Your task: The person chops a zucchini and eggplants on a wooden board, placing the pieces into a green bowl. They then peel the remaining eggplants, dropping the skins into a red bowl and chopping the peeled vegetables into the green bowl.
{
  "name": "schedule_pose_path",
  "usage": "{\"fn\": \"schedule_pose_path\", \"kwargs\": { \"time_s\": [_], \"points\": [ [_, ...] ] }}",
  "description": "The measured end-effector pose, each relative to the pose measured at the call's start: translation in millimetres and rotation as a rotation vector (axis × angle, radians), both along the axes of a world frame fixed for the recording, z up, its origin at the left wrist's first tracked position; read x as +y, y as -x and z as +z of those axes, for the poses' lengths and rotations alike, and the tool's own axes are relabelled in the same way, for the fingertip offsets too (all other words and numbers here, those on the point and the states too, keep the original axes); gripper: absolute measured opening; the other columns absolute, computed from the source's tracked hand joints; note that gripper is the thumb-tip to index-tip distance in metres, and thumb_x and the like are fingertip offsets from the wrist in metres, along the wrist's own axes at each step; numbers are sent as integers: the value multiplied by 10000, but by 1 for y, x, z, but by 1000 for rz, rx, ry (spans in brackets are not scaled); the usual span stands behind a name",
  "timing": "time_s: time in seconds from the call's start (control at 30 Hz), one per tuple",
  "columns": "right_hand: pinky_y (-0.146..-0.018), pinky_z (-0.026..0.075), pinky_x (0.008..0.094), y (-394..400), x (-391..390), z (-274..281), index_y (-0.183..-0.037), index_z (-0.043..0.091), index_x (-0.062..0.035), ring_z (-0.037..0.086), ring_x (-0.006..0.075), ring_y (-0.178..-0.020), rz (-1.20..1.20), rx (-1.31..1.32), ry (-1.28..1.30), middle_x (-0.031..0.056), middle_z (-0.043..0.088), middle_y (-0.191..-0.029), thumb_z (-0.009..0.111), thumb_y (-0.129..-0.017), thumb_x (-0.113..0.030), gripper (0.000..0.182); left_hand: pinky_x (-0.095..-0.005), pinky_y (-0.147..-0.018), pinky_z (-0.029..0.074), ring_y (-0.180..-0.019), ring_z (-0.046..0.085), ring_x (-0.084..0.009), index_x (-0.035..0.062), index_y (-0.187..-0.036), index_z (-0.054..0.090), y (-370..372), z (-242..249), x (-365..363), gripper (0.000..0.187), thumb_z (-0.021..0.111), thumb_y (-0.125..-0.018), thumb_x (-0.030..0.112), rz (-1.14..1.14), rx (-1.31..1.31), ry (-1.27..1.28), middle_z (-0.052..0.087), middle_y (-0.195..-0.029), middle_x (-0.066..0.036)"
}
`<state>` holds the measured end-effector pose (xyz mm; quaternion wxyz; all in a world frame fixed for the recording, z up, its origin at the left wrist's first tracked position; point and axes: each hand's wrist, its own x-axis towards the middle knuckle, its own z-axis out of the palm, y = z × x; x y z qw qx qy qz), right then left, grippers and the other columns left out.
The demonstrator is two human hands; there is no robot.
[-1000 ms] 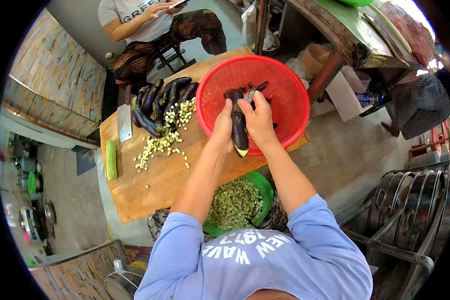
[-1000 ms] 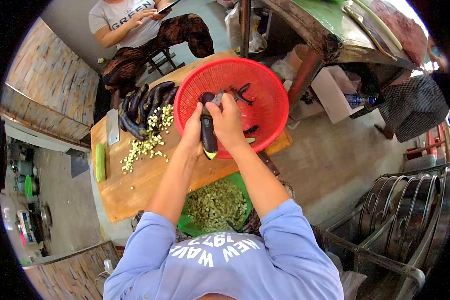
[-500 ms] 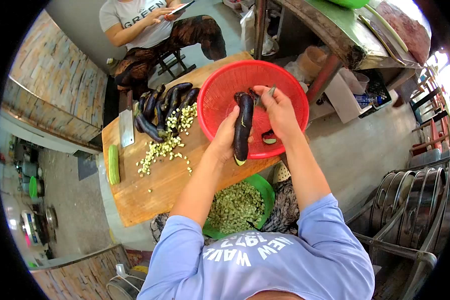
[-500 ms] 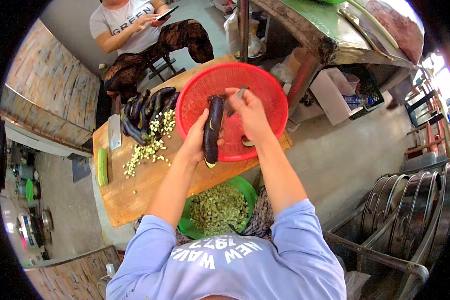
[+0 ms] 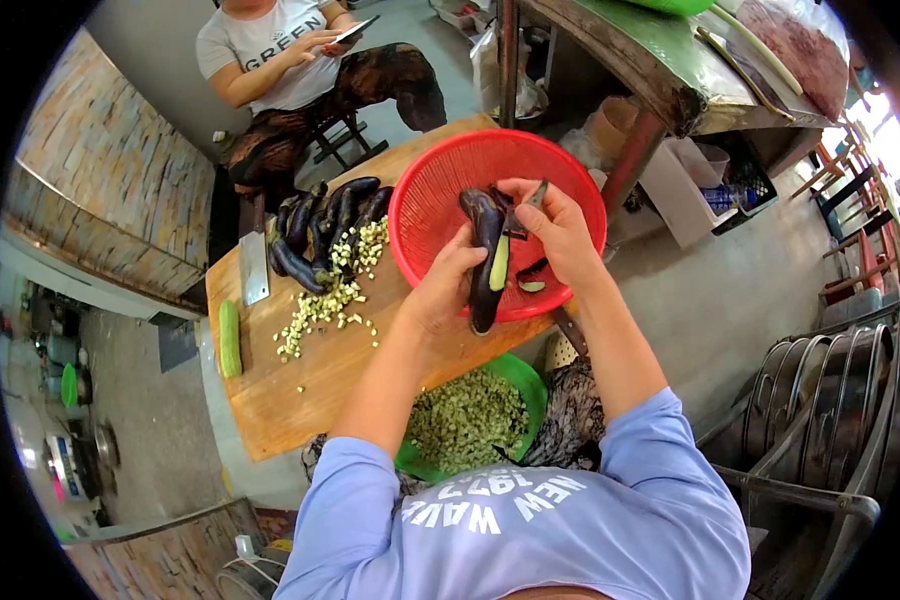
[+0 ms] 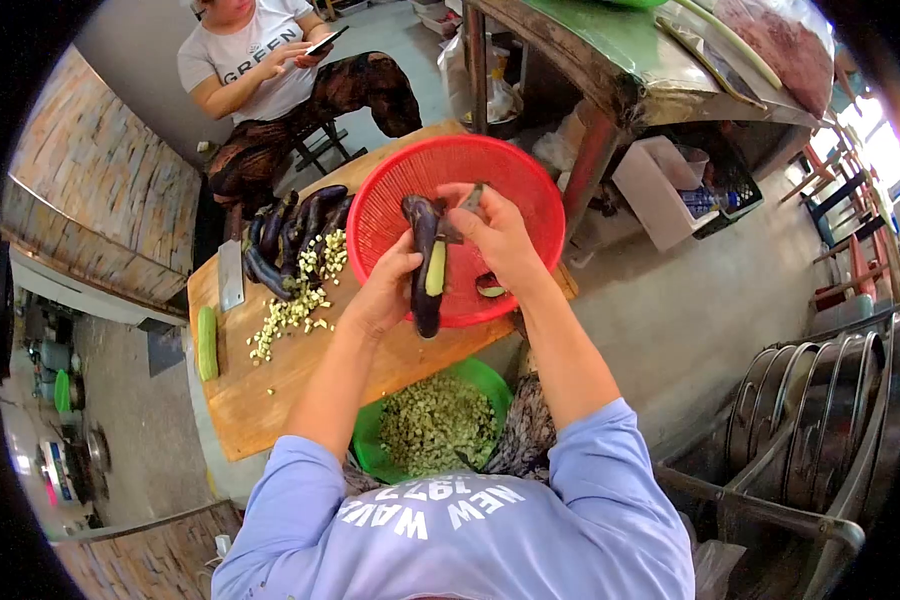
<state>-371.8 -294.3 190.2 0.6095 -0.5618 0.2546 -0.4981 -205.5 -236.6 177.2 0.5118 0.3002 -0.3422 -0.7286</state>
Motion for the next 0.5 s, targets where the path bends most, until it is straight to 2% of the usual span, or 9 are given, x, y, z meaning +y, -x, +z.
{"fn": "schedule_pose_path", "kwargs": {
  "time_s": [0.07,0.13,0.27,0.37,0.5],
  "points": [
    [-943,388,282,2,3,10,-1242,512,-2,515,107,-1055,140,7,25,22,572,-1157,567,-906,-142,368,-268,-641,504,-746,582,-138,75,-1283,392,-1,10,3,506,600,-837,195,-109,32,61,552,-945,-36],
    [-967,378,285,2,5,17,-1300,474,-2,506,112,-1086,254,16,61,26,553,-1201,569,-905,-147,431,-267,-643,498,-753,574,-133,77,-1312,362,-3,10,4,584,637,-807,178,-106,-97,88,539,-952,-34],
    [-939,396,272,-1,7,23,-1284,485,0,518,92,-1031,218,102,117,28,566,-1154,568,-907,-150,414,-270,-638,481,-744,553,-124,79,-1345,318,-2,24,8,686,677,-763,135,-123,-235,37,514,-938,-27],
    [-901,414,261,-5,3,22,-1177,540,2,528,87,-989,103,138,86,25,585,-1101,563,-912,-149,307,-265,-612,467,-712,540,-120,74,-1327,328,2,22,11,661,675,-768,143,-36,-364,142,504,-919,-24],
    [-776,460,269,-16,-1,10,-994,542,-16,561,97,-868,-29,17,-8,21,603,-935,518,-918,-71,97,-259,-551,447,-644,524,-117,70,-1294,348,3,22,14,623,673,-766,141,-108,-348,119,502,-859,-27]
  ]
}}
